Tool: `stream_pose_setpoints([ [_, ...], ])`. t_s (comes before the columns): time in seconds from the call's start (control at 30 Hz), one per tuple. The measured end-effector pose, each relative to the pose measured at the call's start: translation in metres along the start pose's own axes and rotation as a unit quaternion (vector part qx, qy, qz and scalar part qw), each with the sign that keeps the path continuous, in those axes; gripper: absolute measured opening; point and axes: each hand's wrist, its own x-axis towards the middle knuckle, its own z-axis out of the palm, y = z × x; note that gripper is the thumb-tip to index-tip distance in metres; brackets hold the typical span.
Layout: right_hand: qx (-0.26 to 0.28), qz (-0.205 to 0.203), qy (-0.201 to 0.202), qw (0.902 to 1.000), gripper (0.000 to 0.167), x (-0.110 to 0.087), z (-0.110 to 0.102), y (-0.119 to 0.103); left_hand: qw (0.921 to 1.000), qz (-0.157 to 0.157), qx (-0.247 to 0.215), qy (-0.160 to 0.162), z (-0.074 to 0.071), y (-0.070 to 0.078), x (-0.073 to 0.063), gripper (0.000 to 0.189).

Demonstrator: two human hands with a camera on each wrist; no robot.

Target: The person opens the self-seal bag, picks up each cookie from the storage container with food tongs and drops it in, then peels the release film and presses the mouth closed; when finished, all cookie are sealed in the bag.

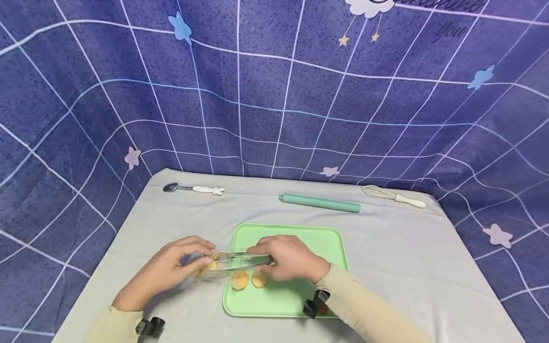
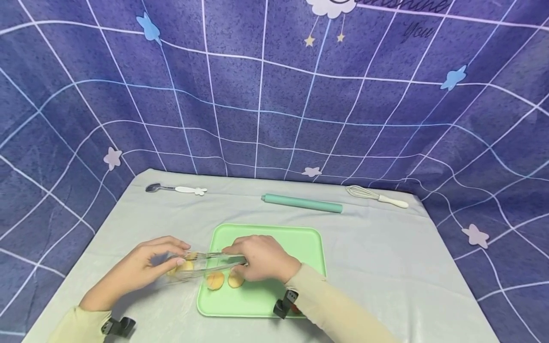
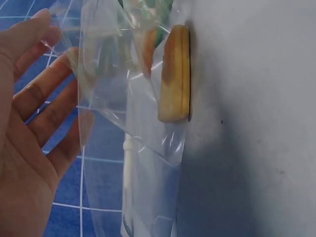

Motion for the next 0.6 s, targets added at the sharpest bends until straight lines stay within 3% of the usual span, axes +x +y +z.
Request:
stream_pose_setpoints([
  [0.33,-0.010,0.011,-0.032,0.9994,0.048,0.024,0.001,-0.012,0.9999,0.010,-0.005,-0.004,-0.002,0.004,0.005,0.016],
  [0.6,-0.015,0.016,-0.024,0.9995,0.051,0.016,0.001,-0.010,1.0000,-0.005,-0.006,0.006,-0.002,0.001,0.000,0.024],
])
